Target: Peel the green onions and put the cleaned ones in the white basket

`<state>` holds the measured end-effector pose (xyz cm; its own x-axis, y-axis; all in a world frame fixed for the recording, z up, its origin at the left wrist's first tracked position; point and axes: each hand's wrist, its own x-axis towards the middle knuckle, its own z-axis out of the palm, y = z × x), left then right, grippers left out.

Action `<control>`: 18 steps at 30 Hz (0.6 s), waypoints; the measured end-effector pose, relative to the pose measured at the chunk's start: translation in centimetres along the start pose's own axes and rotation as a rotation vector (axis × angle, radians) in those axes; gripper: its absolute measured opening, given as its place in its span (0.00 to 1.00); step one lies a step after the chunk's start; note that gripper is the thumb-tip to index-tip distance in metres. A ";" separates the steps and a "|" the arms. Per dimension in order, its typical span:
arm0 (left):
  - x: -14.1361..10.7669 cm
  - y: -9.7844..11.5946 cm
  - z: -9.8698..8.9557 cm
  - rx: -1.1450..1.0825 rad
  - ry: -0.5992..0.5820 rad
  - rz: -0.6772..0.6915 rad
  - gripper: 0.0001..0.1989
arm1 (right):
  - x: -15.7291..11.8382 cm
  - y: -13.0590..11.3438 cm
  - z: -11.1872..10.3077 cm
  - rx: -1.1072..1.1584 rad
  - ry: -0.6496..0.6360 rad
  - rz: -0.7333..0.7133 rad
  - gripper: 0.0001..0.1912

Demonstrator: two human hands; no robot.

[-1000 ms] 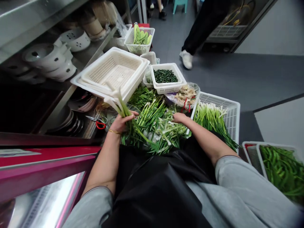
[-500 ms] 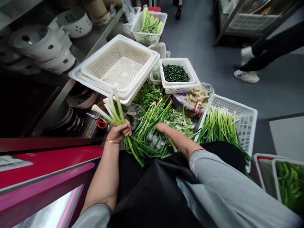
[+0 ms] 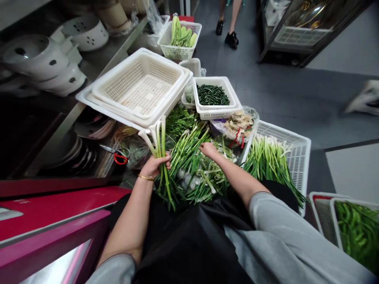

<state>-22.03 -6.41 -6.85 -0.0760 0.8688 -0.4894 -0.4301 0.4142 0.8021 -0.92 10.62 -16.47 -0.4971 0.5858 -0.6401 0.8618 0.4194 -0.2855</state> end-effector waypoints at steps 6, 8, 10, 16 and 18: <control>1.5 -0.3 -1.0 0.020 0.041 0.022 0.12 | 7.1 -4.1 3.5 -0.024 -0.016 -0.001 0.23; 1.7 -0.2 -1.3 0.035 0.045 0.041 0.11 | 7.8 -3.7 4.7 -0.022 -0.045 0.007 0.22; 1.7 -0.1 -1.5 0.040 0.083 0.048 0.11 | 7.8 -2.5 5.1 -0.005 -0.055 0.023 0.20; 2.1 -0.5 -1.4 0.016 0.092 -0.043 0.15 | 3.2 1.1 4.0 0.098 0.059 -0.015 0.15; 2.3 -1.1 -0.8 0.027 0.079 -0.049 0.16 | 0.7 1.8 4.3 0.143 0.109 -0.069 0.17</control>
<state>-22.46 -5.13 -9.14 -0.1267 0.8235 -0.5530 -0.4104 0.4640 0.7850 0.70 8.80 -20.55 -0.5570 0.6339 -0.5366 0.8269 0.3632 -0.4292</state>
